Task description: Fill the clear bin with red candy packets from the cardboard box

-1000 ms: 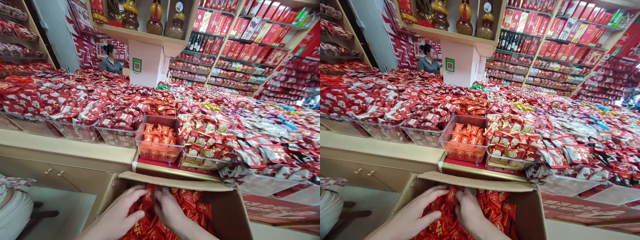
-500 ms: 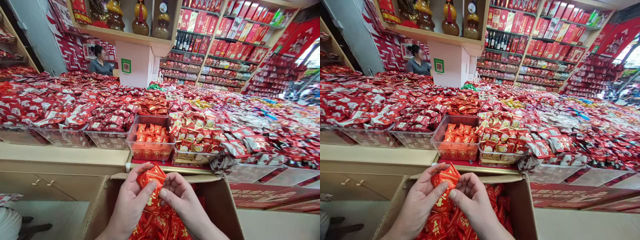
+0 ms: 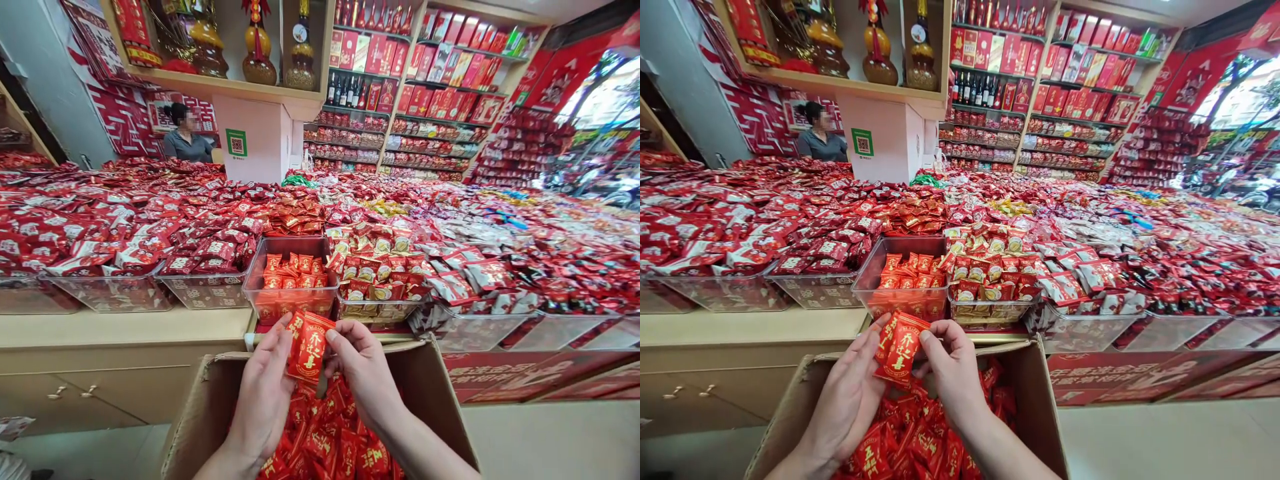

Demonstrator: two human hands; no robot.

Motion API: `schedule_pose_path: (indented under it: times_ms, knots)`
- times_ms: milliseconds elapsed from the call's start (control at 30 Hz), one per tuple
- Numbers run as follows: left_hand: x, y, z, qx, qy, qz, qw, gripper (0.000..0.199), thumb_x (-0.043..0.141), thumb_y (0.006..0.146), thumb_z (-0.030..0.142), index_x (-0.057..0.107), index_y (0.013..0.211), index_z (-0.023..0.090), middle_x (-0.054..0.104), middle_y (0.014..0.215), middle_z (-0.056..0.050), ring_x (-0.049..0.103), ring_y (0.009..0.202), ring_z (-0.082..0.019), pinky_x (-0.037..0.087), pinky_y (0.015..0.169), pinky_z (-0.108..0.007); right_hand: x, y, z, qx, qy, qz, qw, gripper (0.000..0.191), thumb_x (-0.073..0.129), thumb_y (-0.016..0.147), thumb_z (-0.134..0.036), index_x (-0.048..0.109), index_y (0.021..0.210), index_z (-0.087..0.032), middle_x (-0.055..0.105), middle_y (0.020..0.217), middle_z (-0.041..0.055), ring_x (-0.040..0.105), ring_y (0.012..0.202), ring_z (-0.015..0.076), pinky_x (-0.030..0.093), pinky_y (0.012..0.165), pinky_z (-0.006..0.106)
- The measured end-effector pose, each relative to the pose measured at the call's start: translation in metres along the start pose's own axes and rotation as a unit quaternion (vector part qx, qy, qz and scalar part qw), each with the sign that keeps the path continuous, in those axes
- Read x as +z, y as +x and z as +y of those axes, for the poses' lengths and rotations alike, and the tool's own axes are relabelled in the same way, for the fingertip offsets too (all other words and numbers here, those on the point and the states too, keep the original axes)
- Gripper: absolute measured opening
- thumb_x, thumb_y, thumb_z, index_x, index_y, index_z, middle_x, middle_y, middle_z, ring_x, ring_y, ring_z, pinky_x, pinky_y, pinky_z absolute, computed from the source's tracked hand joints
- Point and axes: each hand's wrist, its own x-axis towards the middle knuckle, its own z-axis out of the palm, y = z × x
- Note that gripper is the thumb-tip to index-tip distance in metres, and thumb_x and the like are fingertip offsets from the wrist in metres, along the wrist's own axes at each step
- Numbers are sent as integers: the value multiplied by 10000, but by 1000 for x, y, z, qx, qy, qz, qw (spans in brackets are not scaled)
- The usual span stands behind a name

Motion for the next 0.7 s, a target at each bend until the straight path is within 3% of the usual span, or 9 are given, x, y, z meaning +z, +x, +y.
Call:
schedule_pose_path:
  times_ms: [133, 300, 433, 533, 633, 700]
  knots:
    - [-13, 1, -6, 4, 41, -28, 999, 619, 686, 683, 200, 415, 1240, 222, 650, 1059, -53, 582, 1001, -195, 502, 785, -242, 3, -4, 4, 5, 18, -14, 1000, 237, 628, 712, -348, 479, 748, -167, 525, 579, -60, 484, 454, 58, 423, 440, 180]
    - [-22, 9, -14, 3, 70, -1, 998, 667, 710, 653, 225, 408, 1247, 190, 673, 1007, -77, 596, 978, -228, 515, 776, -272, 3, -4, 24, -28, 22, -60, 998, 329, 692, 662, -304, 485, 886, -182, 615, 884, 33, 578, 830, 142, 465, 726, 251]
    - [-28, 20, -13, 10, 49, -3, 999, 585, 745, 599, 227, 515, 1134, 175, 677, 999, -83, 603, 963, -255, 526, 768, -289, 7, 0, 35, -51, 6, -52, 997, 421, 660, 699, -309, 378, 1002, -235, 598, 822, 5, 578, 728, 136, 462, 656, 258]
    - [-33, 33, 1, 51, 73, -1, 996, 528, 761, 572, 219, 569, 1062, 183, 651, 1066, -77, 593, 982, -254, 526, 775, -274, 18, 9, 20, -110, -69, -92, 987, 422, 566, 774, -261, 284, 1087, -275, 578, 860, 4, 567, 697, 122, 459, 632, 254]
    - [-39, 47, 27, 111, 90, 52, 988, 519, 752, 586, 277, 572, 1065, 192, 686, 973, -50, 639, 866, -198, 537, 720, -223, 34, 40, -18, -227, -229, -152, 934, 297, 504, 784, -169, 367, 1035, -251, 560, 888, 15, 547, 735, 114, 447, 650, 242]
    - [-48, 54, 43, 157, 80, 113, 978, 534, 759, 561, 325, 584, 1046, 186, 707, 855, -22, 654, 738, -146, 535, 661, -169, 47, 77, -47, -329, -364, -137, 861, 208, 508, 758, -142, 446, 940, -220, 551, 882, 13, 530, 755, 115, 424, 663, 239]
